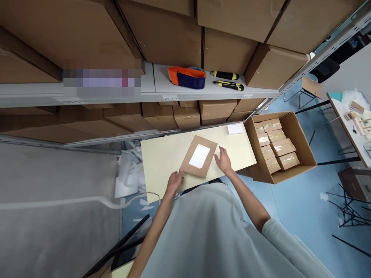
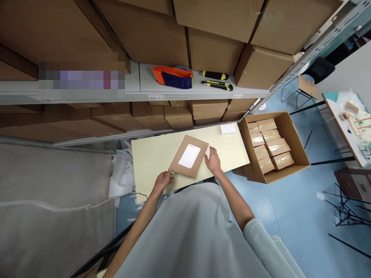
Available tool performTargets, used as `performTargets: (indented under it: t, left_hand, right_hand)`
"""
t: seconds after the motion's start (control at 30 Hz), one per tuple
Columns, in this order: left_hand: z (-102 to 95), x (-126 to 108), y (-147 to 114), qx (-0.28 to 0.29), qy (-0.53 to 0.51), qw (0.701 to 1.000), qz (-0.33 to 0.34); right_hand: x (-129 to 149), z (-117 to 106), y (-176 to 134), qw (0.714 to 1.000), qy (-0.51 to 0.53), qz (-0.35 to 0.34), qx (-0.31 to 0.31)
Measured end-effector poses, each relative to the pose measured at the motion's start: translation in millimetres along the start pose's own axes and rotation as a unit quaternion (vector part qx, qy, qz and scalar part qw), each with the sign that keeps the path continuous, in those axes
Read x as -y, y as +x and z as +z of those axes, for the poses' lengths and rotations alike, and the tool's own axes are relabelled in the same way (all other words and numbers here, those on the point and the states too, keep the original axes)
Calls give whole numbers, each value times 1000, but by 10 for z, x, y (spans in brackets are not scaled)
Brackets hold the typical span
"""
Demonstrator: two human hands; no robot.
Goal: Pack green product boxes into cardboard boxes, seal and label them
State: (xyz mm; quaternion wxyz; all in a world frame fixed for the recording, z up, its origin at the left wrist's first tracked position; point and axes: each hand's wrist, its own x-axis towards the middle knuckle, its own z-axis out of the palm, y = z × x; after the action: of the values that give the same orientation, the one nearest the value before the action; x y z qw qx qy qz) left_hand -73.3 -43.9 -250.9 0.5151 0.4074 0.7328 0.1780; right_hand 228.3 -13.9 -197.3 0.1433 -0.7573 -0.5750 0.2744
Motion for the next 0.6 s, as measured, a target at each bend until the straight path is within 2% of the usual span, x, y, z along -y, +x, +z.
performTargets:
  t: [0.13, 0.2, 0.37, 0.5, 0.6]
  left_hand:
    - [54, -202, -167, 108, -74, 988, -80]
    - [46, -312, -212, 128, -81, 984, -98]
    - [-69, -474, -144, 59, -55, 993, -89]
    - [-171, -541, 23, -33, -27, 998, -50]
    - [-202, -618, 148, -106, 13, 994, -9]
  right_hand:
    - [27, -156, 457, 999, 4, -36, 36]
    - [59, -191, 551, 997, -6, -47, 65]
    - [72, -246, 471, 993, -38, -51, 104]
    - [46, -236, 256, 985, -34, -49, 161]
    - [45, -131, 60, 978, 1, -63, 200]
